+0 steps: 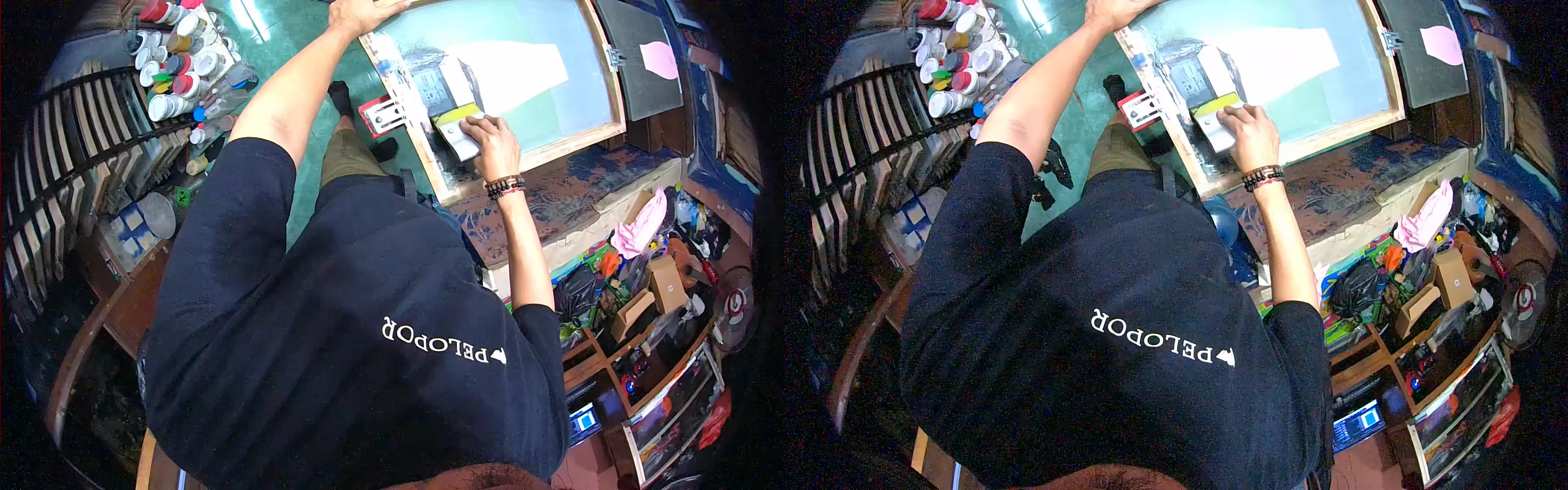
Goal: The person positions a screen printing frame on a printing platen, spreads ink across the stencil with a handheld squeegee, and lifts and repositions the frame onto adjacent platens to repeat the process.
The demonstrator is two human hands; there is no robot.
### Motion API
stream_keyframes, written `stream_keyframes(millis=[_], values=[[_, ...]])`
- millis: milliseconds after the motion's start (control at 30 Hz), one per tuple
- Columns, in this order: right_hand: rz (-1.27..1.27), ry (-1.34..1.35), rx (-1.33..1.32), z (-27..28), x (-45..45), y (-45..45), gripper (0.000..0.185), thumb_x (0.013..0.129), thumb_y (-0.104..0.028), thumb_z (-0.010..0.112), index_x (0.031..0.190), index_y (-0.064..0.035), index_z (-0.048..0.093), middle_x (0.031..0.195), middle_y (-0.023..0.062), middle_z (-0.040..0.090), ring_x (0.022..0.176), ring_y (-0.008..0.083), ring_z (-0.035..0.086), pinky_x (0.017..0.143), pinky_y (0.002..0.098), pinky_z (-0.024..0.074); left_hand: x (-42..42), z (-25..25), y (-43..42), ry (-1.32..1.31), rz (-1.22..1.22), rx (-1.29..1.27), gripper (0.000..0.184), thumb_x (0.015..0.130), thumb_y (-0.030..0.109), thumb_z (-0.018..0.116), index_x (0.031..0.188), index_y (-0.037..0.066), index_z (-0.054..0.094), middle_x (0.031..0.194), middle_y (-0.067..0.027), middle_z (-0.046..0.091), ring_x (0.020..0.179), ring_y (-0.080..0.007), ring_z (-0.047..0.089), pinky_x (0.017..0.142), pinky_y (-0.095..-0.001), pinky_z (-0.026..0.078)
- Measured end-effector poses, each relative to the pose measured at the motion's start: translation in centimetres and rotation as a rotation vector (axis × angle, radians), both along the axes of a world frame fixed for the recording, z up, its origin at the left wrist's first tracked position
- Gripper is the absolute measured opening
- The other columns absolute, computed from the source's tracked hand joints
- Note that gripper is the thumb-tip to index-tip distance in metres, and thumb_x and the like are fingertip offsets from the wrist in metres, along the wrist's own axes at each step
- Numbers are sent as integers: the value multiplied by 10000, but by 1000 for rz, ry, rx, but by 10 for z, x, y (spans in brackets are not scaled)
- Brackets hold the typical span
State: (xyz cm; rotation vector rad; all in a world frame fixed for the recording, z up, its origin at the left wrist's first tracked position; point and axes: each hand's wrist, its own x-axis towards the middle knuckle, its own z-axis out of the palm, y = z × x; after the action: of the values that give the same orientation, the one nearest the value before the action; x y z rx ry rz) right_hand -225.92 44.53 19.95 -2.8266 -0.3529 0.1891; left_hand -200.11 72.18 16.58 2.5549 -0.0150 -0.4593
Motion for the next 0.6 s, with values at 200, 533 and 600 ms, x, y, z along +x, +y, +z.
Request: stream_keyframes(millis=[200, 533, 600], values=[[-15, 55, -11, 17, -8, -1, 473, 745, 50, 634, 1124, -193, 781, 1181, -27, 739, 1125, 264, 627, 932, 419, 542, -2, 3, -2, -9, 22, 17, 789, 779, 758, 609, 968, 12, 780, 1027, -247, 745, 1035, -385, 722, 909, -462, 552], [-676, 581, 495, 49, -5, -27, 352, 865, -187, 767, 1176, -30, 717, 992, 154, 775, 913, 281, 746, 866, 383, 558, 7, -20, 1, -89, -57, 7, 799, 780, 764, 618, 1007, 16, 781, 1016, -267, 739, 1037, -399, 717, 916, -461, 547], [-702, 535, 562, 37, -10, -30, 358, 862, -190, 787, 1165, -13, 718, 1025, 136, 781, 925, 246, 743, 870, 361, 554, 6, -4, -1, -16, -55, 15, 803, 790, 768, 612, 1037, 24, 785, 1026, -266, 739, 1050, -402, 714, 932, -466, 542]])
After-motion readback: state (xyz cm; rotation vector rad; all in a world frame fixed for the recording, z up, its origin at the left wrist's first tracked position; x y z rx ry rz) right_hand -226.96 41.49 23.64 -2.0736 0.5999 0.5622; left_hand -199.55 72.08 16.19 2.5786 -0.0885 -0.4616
